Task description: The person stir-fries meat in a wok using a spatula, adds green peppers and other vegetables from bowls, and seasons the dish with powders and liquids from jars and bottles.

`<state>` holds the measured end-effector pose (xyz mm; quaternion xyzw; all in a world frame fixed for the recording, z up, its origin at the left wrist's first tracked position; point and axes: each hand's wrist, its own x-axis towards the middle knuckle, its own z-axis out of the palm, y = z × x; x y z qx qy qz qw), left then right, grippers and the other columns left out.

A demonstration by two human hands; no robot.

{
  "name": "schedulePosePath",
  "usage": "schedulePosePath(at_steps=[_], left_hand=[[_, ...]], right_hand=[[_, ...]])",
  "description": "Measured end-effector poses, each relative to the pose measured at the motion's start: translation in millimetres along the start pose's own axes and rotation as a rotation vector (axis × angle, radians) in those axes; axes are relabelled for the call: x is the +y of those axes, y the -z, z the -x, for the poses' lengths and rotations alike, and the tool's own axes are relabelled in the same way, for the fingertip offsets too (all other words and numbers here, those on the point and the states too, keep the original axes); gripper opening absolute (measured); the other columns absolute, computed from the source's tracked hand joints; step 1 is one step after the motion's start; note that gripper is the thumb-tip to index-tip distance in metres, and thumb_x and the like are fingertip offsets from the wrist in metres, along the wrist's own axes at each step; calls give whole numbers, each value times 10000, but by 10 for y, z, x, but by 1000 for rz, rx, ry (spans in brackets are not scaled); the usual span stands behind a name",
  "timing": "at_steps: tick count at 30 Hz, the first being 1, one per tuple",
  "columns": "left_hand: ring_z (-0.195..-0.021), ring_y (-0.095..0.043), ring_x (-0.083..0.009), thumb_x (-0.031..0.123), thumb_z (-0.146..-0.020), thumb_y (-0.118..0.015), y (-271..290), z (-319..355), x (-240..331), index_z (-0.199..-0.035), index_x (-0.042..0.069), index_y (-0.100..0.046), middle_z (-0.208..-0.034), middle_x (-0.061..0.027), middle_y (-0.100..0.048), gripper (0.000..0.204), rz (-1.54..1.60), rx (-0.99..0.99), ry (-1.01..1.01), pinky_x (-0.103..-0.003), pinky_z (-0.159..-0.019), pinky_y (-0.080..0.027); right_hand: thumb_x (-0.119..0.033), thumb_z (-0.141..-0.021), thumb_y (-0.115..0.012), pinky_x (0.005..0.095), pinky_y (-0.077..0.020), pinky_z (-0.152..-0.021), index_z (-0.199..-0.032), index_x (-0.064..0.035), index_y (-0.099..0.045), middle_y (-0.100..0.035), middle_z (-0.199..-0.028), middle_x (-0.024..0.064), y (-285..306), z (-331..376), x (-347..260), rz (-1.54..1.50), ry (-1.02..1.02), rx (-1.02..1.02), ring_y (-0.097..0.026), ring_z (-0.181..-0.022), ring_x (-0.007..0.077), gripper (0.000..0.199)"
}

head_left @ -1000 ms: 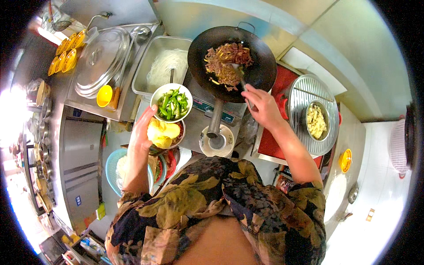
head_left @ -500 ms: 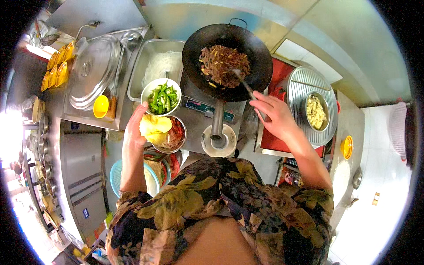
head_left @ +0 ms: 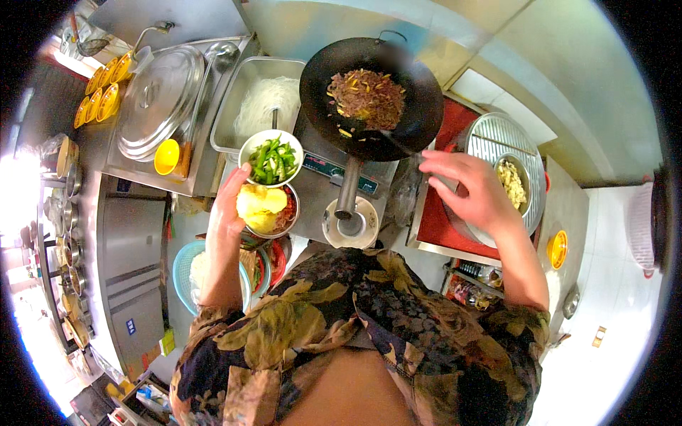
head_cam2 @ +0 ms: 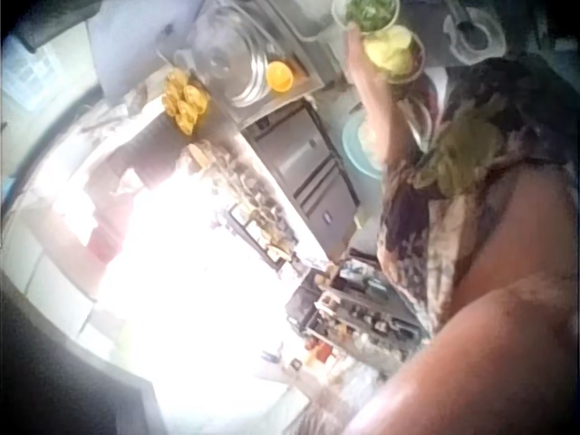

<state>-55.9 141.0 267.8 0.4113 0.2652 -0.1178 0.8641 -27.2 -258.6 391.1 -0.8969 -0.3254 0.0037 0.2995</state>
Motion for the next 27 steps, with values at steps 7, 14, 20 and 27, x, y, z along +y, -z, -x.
schedulePosePath(at_steps=[7, 14, 20, 27], left_hand=[[-1104, -605, -213, 330, -896, -678, -301, -239, -168, -1320, -43, -465, -1251, -145, -585, 604, -23, -147, 18, -357, -919, -507], [-937, -676, -258, 275, -931, -628, -213, -238, -257, -1252, 29, -559, -1102, -147, -667, 410, 67, 48, -30, -391, -795, -562], [-947, -664, -250, 289, -923, -640, -141, -133, -238, -1237, 20, -526, -1103, -130, -650, 428, 64, -105, 15, -381, -816, -552], [-1030, -645, -259, 262, -911, -664, 166, -217, -315, -1310, 5, -479, -1197, -147, -617, 509, 116, 37, 29, -385, -857, -541]], right_hand=[[-109, -844, -670, 368, -535, -845, -1070, -66, -668, -682, -1069, 167, -552, -220, 506, -58, -21, 251, -670, -966, 317, 230], [-186, -904, -661, 304, -573, -642, -1018, 6, -669, -700, -863, 136, 173, -315, 1073, -320, -683, 712, -686, -702, 190, 224], [-52, -836, -705, 405, -630, -617, -985, 43, -557, -633, -879, 151, -491, -476, 1956, -1127, -745, 1092, -667, -712, 280, 230], [-114, -894, -660, 315, -574, -778, -1130, 18, -645, -688, -1039, 151, -604, -480, 1013, -755, -368, 534, -690, -867, 209, 271]])
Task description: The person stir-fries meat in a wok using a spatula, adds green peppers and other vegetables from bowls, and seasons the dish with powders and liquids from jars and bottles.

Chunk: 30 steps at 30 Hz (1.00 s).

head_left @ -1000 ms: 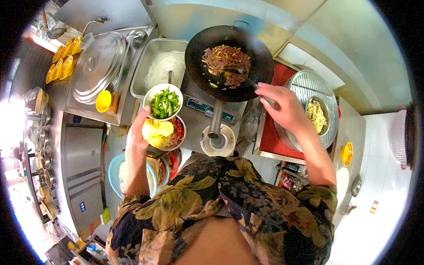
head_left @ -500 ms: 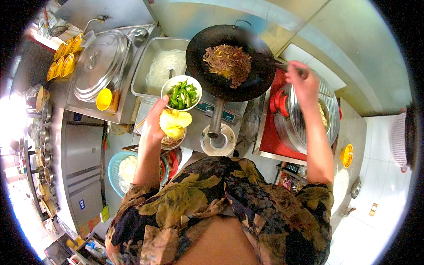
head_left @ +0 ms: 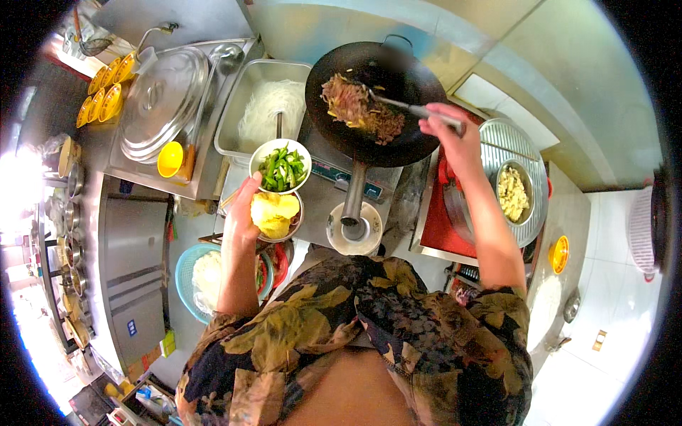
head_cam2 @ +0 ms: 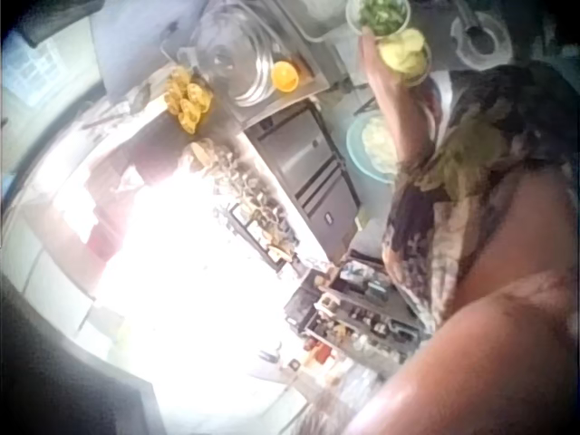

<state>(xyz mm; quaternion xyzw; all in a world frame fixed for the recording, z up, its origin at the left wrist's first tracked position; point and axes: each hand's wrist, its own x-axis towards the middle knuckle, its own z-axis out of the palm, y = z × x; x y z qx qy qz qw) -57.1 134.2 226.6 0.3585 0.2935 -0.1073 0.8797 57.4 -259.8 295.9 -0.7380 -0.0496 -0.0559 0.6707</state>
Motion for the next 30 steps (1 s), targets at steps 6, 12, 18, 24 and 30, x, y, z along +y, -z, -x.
schedulePosePath(at_steps=[6, 12, 18, 24, 30], left_hand=[[-1041, -643, -254, 262, -905, -670, -168, 99, 37, -1315, 3, -479, -1212, -141, -615, 521, -11, 29, 12, -379, -863, -539], [-1040, -646, -245, 280, -915, -652, -174, 70, 47, -1310, 14, -491, -1206, -129, -622, 503, -37, -40, -7, -369, -859, -538], [-1058, -637, -250, 268, -916, -653, -104, 7, 23, -1306, 15, -489, -1220, -131, -612, 493, -43, -16, -7, -371, -866, -536], [-1063, -633, -252, 260, -918, -649, -90, -6, 24, -1309, 17, -488, -1222, -129, -607, 487, -6, -60, -23, -372, -877, -534], [-1054, -638, -249, 264, -914, -657, -63, -48, 2, -1303, 27, -498, -1219, -127, -612, 482, -39, 3, -27, -381, -867, -542]], right_hand=[[-75, -828, -684, 385, -546, -783, -1068, -64, -648, -676, -1105, 155, -285, 350, -180, 659, 389, -299, -668, -933, 335, 243], [-36, -772, -690, 422, -529, -829, -1060, -58, -636, -652, -1148, 178, -169, 258, -22, 877, 490, -305, -645, -965, 361, 294], [18, -741, -687, 422, -530, -823, -1093, -41, -622, -615, -1230, 175, -225, 361, 9, 884, 585, -416, -637, -981, 356, 363], [-27, -680, -698, 441, -502, -874, -1154, -42, -591, -568, -1262, 211, -4, 353, 84, 1047, 483, -439, -599, -1038, 362, 487], [10, -666, -676, 434, -505, -888, -1141, -44, -598, -585, -1243, 197, -240, 364, 120, 870, 551, -404, -611, -1022, 370, 484]])
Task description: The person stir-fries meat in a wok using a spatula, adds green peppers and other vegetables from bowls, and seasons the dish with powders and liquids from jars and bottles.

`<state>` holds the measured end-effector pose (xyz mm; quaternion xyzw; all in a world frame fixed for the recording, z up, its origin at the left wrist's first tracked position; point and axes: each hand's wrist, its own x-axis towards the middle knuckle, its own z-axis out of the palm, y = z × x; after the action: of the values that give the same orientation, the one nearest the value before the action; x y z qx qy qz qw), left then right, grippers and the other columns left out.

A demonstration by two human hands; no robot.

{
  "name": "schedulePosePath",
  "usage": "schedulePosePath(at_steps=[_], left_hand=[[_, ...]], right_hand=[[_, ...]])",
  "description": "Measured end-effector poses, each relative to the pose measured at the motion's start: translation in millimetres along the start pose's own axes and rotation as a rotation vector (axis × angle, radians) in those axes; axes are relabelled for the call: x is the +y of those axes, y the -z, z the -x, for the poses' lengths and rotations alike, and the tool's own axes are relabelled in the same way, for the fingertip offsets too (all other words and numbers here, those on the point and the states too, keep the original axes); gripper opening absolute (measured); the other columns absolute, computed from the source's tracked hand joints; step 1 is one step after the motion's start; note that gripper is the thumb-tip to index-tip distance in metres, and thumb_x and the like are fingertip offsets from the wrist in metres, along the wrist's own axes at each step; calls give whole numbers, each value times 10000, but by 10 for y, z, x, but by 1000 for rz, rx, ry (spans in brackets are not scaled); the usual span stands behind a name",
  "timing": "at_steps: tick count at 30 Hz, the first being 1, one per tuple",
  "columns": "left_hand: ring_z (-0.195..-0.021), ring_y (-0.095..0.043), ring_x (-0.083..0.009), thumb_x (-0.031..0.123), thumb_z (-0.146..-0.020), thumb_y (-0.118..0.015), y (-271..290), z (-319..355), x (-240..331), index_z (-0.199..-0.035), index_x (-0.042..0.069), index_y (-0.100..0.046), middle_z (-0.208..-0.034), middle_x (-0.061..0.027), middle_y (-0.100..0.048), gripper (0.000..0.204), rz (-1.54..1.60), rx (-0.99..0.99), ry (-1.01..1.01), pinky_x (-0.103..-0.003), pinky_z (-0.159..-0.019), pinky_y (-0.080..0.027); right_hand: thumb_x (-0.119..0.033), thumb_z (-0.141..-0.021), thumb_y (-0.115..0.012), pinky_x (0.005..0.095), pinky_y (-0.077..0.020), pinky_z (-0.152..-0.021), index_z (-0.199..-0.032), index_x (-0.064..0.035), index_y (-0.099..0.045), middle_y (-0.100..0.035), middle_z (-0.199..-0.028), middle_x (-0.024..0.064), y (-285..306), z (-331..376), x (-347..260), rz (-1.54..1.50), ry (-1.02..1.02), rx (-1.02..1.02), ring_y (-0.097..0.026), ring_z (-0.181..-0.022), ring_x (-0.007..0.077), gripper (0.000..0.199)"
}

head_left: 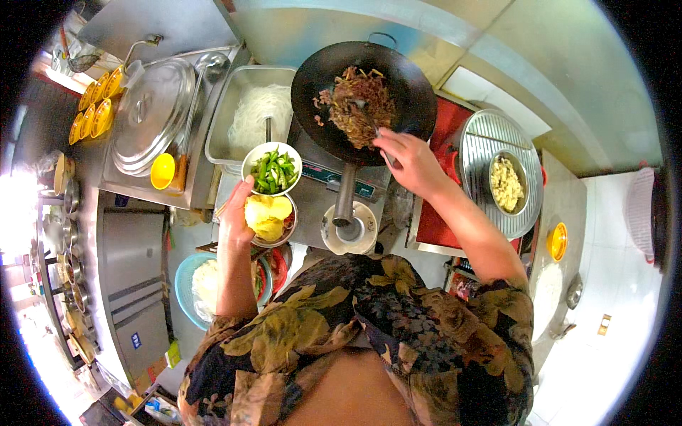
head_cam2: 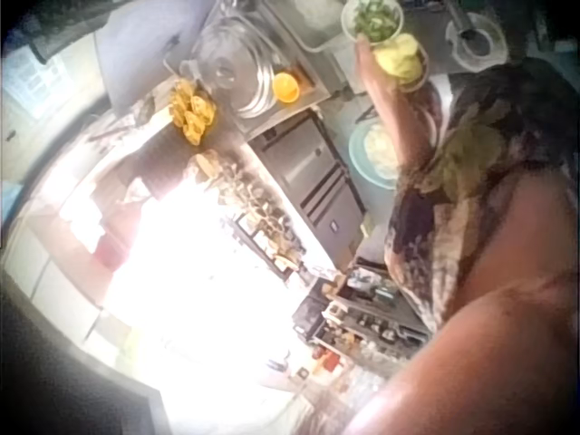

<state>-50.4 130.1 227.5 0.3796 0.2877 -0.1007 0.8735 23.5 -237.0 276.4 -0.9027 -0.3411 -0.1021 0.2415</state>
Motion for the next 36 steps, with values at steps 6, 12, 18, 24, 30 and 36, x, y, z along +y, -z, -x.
schedulePosePath(at_steps=[6, 12, 18, 24, 30, 36], left_hand=[[-1008, -657, -256, 276, -922, -646, -27, 22, 21, -1285, 35, -510, -1180, -122, -632, 456, 32, -27, 21, -388, -841, -552], [-994, -658, -256, 273, -930, -634, -25, 3, 21, -1271, 45, -519, -1160, -117, -636, 426, 29, -52, 74, -390, -835, -552], [-1042, -639, -254, 256, -917, -653, -14, -3, 21, -1285, 38, -506, -1198, -113, -617, 453, 29, -28, 47, -388, -859, -541], [-1066, -627, -251, 254, -904, -674, -23, 49, 19, -1303, 33, -491, -1231, -111, -600, 491, 30, -5, 42, -393, -880, -531], [-1053, -633, -250, 265, -906, -672, 36, -11, -22, -1280, 42, -503, -1194, -103, -617, 466, 43, -66, 58, -391, -878, -533], [-1036, -642, -251, 258, -914, -659, -77, 86, 28, -1268, 42, -509, -1180, -110, -625, 441, 19, -48, 39, -392, -868, -540]], right_hand=[[-23, -788, -685, 423, -536, -808, -1062, -38, -638, -651, -1135, 203, 83, 73, -31, 80, -50, 44, -650, -952, 367, 278], [-23, -731, -680, 444, -513, -871, -1113, -57, -614, -633, -1171, 182, -4, -47, -101, -55, -65, 80, -633, -995, 367, 389], [15, -720, -687, 419, -527, -836, -1095, -30, -630, -622, -1211, 191, 176, 4, 8, 90, -17, -50, -627, -997, 361, 382], [-11, -779, -690, 411, -537, -836, -1078, -50, -637, -643, -1184, 167, 156, 53, -245, -116, 19, 70, -649, -985, 342, 306], [-18, -797, -687, 398, -540, -820, -1040, -67, -653, -656, -1163, 162, 221, -125, 165, 26, -11, 118, -657, -963, 336, 250], [-19, -796, -694, 397, -538, -799, -1040, -66, -656, -659, -1161, 159, 455, 141, -122, -80, -18, -36, -662, -933, 342, 251]])
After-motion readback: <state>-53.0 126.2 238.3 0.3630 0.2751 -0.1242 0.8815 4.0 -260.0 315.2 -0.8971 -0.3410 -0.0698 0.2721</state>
